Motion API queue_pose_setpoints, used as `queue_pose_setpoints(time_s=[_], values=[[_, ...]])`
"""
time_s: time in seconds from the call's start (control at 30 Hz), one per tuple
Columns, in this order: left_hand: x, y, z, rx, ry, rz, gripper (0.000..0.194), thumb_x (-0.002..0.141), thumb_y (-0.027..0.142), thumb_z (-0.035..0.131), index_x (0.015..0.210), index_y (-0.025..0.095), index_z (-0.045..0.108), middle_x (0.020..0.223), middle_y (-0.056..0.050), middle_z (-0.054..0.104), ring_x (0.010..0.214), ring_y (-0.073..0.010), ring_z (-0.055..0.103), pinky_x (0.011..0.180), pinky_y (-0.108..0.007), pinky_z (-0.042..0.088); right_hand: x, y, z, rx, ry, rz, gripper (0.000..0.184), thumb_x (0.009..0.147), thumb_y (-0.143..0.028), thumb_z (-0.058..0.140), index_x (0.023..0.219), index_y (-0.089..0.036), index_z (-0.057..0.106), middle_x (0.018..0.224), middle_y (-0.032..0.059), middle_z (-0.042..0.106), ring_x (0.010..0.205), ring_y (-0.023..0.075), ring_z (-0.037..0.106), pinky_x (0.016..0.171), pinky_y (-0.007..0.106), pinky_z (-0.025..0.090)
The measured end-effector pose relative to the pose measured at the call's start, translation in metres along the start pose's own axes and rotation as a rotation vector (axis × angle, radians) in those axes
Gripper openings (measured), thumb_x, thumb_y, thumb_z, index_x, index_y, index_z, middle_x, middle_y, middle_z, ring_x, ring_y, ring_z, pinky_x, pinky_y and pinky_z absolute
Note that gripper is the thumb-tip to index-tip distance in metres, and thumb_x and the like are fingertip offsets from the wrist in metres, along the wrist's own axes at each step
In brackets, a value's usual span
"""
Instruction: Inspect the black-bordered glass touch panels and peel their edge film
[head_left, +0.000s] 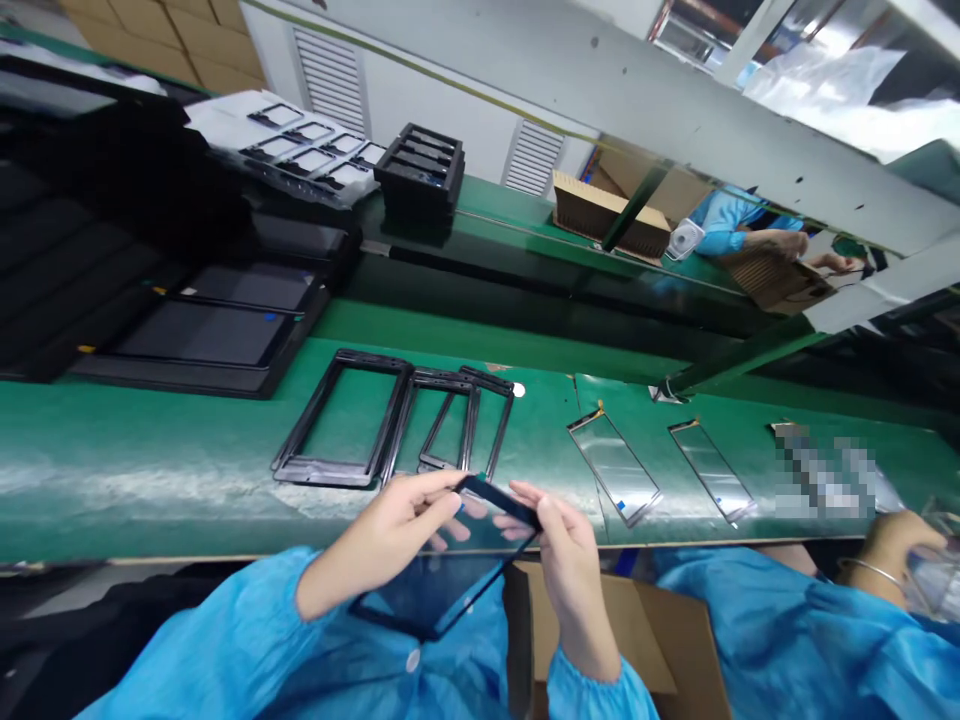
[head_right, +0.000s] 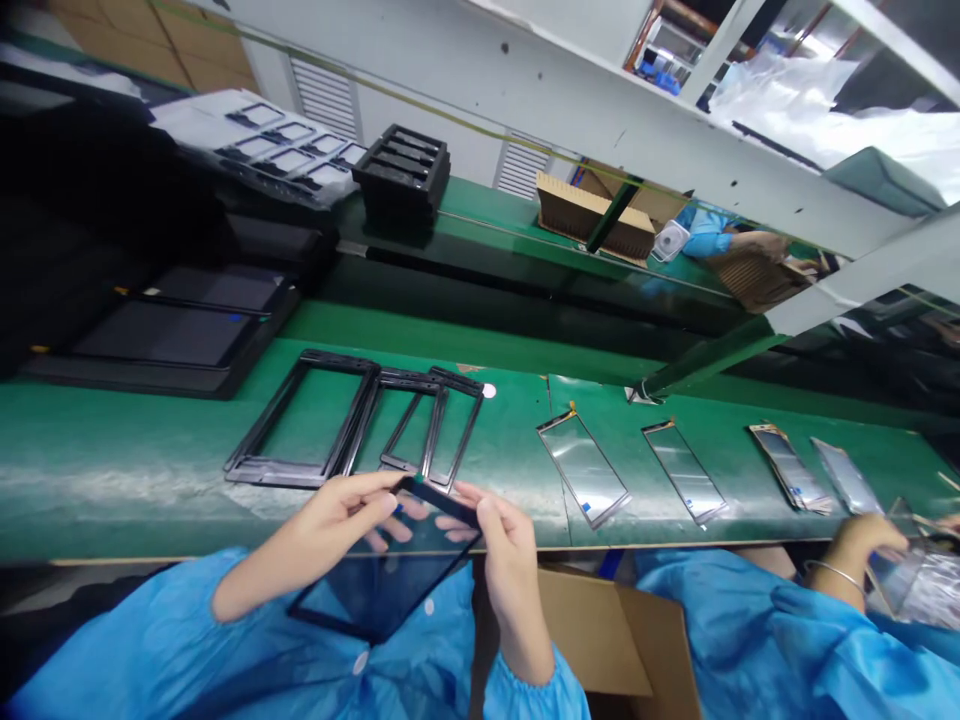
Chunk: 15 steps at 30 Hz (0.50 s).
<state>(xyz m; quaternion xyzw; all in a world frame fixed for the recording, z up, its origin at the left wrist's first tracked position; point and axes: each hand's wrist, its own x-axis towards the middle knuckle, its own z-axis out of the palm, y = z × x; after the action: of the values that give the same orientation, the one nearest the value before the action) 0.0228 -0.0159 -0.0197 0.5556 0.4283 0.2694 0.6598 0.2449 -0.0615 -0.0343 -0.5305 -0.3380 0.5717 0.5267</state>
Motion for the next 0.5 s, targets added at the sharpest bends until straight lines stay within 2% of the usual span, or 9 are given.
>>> queue_pose_setpoints(time_s=[0.1, 0.23, 0.37, 0.5], values=[[-0.007, -0.006, -0.002, -0.209, 0.082, -0.084, 0.066, 0.096, 0.060, 0.071, 0.141, 0.012, 0.065, 0.119, -0.021, 0.082, 0.093, -0.0303, 0.084, 0.071, -0.034, 0.067, 0.004, 0.002, -0.001, -0.018, 0.067, -0.013, 0.055, 0.089, -0.069, 0.077, 0.095, -0.016, 0.087, 0.078, 0.0125, 0.085, 0.063, 0.0269, 0.081, 0.063, 0.035, 0.068], [-0.013, 0.000, 0.000, -0.266, 0.112, -0.112, 0.076, 0.086, 0.069, 0.079, 0.135, 0.013, 0.066, 0.117, -0.023, 0.083, 0.088, -0.0313, 0.084, 0.068, -0.036, 0.069, 0.004, 0.001, 0.006, -0.024, 0.123, -0.025, 0.056, 0.086, -0.072, 0.078, 0.085, -0.016, 0.083, 0.070, 0.0109, 0.083, 0.056, 0.0259, 0.079, 0.060, 0.035, 0.067], [-0.013, 0.004, 0.003, -0.275, 0.130, -0.119, 0.074, 0.083, 0.070, 0.081, 0.128, 0.014, 0.068, 0.115, -0.022, 0.083, 0.087, -0.0325, 0.084, 0.066, -0.037, 0.069, -0.001, -0.003, 0.011, -0.064, 0.108, -0.073, 0.053, 0.092, -0.068, 0.074, 0.077, -0.018, 0.080, 0.068, 0.0100, 0.082, 0.056, 0.0248, 0.079, 0.058, 0.031, 0.065], [-0.014, 0.001, -0.001, -0.249, 0.113, -0.111, 0.064, 0.087, 0.065, 0.079, 0.126, 0.014, 0.072, 0.116, -0.021, 0.083, 0.088, -0.0344, 0.084, 0.066, -0.038, 0.069, -0.004, -0.009, 0.007, -0.107, 0.074, -0.157, 0.048, 0.099, -0.063, 0.068, 0.081, -0.019, 0.079, 0.068, 0.0075, 0.082, 0.053, 0.0225, 0.078, 0.057, 0.030, 0.064]])
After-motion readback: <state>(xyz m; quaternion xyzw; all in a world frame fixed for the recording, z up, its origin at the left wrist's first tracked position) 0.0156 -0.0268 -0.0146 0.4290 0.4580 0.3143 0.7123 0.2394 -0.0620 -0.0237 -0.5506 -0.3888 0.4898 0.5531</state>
